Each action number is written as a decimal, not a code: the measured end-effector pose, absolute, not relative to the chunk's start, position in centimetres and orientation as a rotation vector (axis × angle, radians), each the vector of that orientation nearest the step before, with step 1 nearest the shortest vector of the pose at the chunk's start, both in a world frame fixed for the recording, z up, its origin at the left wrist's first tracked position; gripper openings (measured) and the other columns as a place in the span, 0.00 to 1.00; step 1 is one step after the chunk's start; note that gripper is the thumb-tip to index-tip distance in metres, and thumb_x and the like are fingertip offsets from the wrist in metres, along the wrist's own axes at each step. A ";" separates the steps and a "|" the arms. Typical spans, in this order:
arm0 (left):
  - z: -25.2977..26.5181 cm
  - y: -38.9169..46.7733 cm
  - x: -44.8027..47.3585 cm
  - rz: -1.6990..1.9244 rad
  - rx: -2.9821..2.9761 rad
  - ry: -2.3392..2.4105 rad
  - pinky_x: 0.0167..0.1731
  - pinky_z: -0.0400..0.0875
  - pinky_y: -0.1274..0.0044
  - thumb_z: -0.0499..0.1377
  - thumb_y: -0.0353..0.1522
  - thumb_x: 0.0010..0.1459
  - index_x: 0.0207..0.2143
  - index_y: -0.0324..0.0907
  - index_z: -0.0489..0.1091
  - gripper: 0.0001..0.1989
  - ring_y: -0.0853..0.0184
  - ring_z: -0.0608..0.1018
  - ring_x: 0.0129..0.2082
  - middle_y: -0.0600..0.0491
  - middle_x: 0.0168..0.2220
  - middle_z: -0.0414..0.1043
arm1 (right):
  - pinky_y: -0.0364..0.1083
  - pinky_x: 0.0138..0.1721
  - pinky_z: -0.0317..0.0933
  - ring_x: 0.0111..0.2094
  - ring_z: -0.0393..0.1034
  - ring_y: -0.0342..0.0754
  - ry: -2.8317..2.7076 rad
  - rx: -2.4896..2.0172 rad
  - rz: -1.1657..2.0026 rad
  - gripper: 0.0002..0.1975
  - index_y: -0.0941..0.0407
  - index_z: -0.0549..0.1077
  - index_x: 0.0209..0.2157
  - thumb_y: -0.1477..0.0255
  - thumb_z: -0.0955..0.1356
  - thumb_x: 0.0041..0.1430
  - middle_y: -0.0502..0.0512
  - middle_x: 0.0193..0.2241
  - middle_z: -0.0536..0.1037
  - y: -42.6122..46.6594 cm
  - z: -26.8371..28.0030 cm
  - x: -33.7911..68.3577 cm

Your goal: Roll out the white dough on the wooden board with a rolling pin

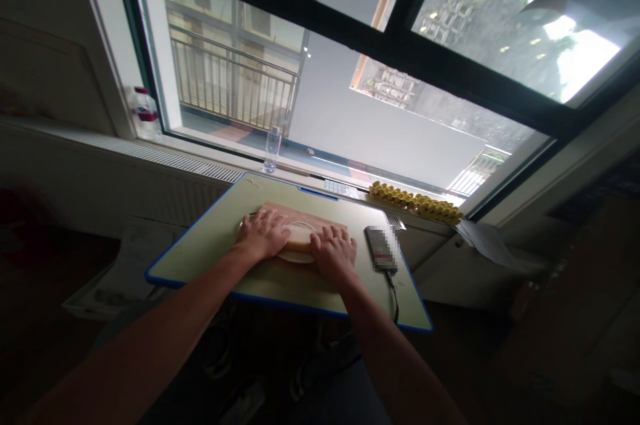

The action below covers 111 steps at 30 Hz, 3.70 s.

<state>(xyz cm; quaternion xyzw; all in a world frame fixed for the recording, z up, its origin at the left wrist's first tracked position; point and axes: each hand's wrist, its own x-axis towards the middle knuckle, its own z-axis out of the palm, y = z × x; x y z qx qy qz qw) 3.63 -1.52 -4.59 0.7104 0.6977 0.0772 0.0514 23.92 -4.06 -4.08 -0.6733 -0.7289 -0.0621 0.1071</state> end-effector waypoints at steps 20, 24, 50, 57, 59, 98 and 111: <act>-4.0 0.7 3.5 0.154 2.114 2.074 0.74 0.48 0.45 0.41 0.52 0.69 0.76 0.51 0.60 0.38 0.49 0.54 0.79 0.46 0.80 0.50 | 0.64 0.71 0.47 0.72 0.56 0.63 -2.156 -2.074 -0.058 0.33 0.50 0.63 0.76 0.53 0.57 0.76 0.59 0.74 0.65 -1.7 -3.8 24.0; -4.0 1.0 3.6 0.178 2.111 2.072 0.74 0.45 0.44 0.41 0.52 0.70 0.75 0.51 0.62 0.38 0.50 0.54 0.79 0.45 0.80 0.51 | 0.63 0.72 0.46 0.73 0.55 0.63 -2.156 -2.085 -0.026 0.34 0.49 0.63 0.76 0.52 0.57 0.76 0.58 0.75 0.65 -1.4 -3.8 24.0; -3.6 2.9 3.3 0.204 2.154 2.031 0.73 0.51 0.44 0.41 0.53 0.69 0.72 0.53 0.65 0.36 0.47 0.61 0.76 0.45 0.77 0.58 | 0.63 0.69 0.53 0.69 0.62 0.64 -2.164 -2.094 0.122 0.37 0.49 0.67 0.72 0.43 0.58 0.73 0.60 0.71 0.70 0.5 -2.8 23.8; -3.6 3.4 3.3 0.191 2.171 2.046 0.71 0.53 0.44 0.41 0.53 0.69 0.71 0.52 0.66 0.36 0.47 0.63 0.74 0.43 0.77 0.59 | 0.62 0.67 0.54 0.68 0.63 0.63 -2.164 -2.092 0.130 0.37 0.49 0.69 0.70 0.42 0.58 0.73 0.61 0.70 0.71 0.8 -2.6 23.7; -3.6 3.6 3.2 0.197 2.169 2.049 0.71 0.53 0.45 0.41 0.52 0.69 0.71 0.52 0.67 0.36 0.47 0.62 0.74 0.43 0.77 0.60 | 0.62 0.67 0.55 0.68 0.64 0.64 -2.156 -2.083 0.131 0.36 0.49 0.71 0.69 0.42 0.59 0.73 0.61 0.69 0.72 0.8 -2.6 23.8; -3.1 6.3 3.6 0.333 2.224 2.195 0.63 0.63 0.57 0.47 0.45 0.68 0.54 0.43 0.80 0.27 0.49 0.75 0.62 0.40 0.60 0.79 | 0.65 0.63 0.58 0.61 0.68 0.68 -2.037 -2.053 0.129 0.38 0.62 0.80 0.57 0.44 0.59 0.73 0.73 0.60 0.77 4.3 -2.5 23.6; -2.6 9.1 3.7 0.293 2.184 2.288 0.68 0.54 0.49 0.48 0.38 0.65 0.54 0.39 0.80 0.26 0.45 0.76 0.62 0.35 0.57 0.81 | 0.63 0.60 0.64 0.56 0.76 0.68 -1.958 -2.084 0.211 0.38 0.60 0.83 0.51 0.43 0.58 0.74 0.74 0.53 0.83 8.2 -3.0 23.9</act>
